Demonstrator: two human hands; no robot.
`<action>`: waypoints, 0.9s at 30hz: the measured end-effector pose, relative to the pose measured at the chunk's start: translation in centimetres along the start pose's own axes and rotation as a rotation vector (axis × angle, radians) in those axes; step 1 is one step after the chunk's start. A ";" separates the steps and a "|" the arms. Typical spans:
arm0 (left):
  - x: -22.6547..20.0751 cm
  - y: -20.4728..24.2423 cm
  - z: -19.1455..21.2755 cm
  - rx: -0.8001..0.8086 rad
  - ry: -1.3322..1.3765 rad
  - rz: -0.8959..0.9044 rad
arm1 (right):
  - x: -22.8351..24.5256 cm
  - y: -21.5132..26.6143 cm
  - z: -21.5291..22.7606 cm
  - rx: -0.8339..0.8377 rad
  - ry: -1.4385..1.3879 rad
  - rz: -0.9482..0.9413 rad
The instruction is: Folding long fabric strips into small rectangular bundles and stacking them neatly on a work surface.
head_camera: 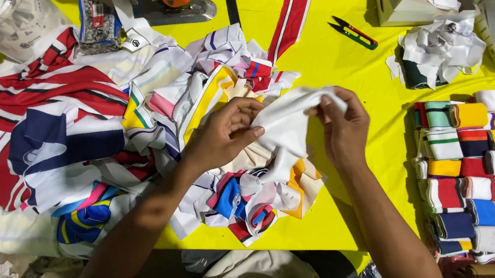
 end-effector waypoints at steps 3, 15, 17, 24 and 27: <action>-0.7 -0.3 0.1 0.002 -0.054 -0.032 | 0.2 -0.8 0.7 -0.010 0.152 0.125; -3.4 0.2 -0.4 0.275 -0.603 -0.171 | 2.6 2.3 -4.0 0.699 0.817 0.590; -2.4 0.2 -0.2 0.285 -0.656 -0.157 | 1.8 2.8 -4.1 0.746 0.874 0.589; -3.7 0.1 -0.5 0.212 -0.608 -0.051 | 3.0 2.1 -3.3 0.770 0.749 0.505; -2.6 0.5 -0.7 0.224 -0.575 -0.204 | 3.6 1.4 -1.5 0.563 0.728 0.491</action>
Point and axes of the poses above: each hand's wrist, its own y-axis away from the middle knuckle, its own z-axis out of the back of the hand, x = y × z, the point moved 4 cm from there along -y, towards the middle knuckle
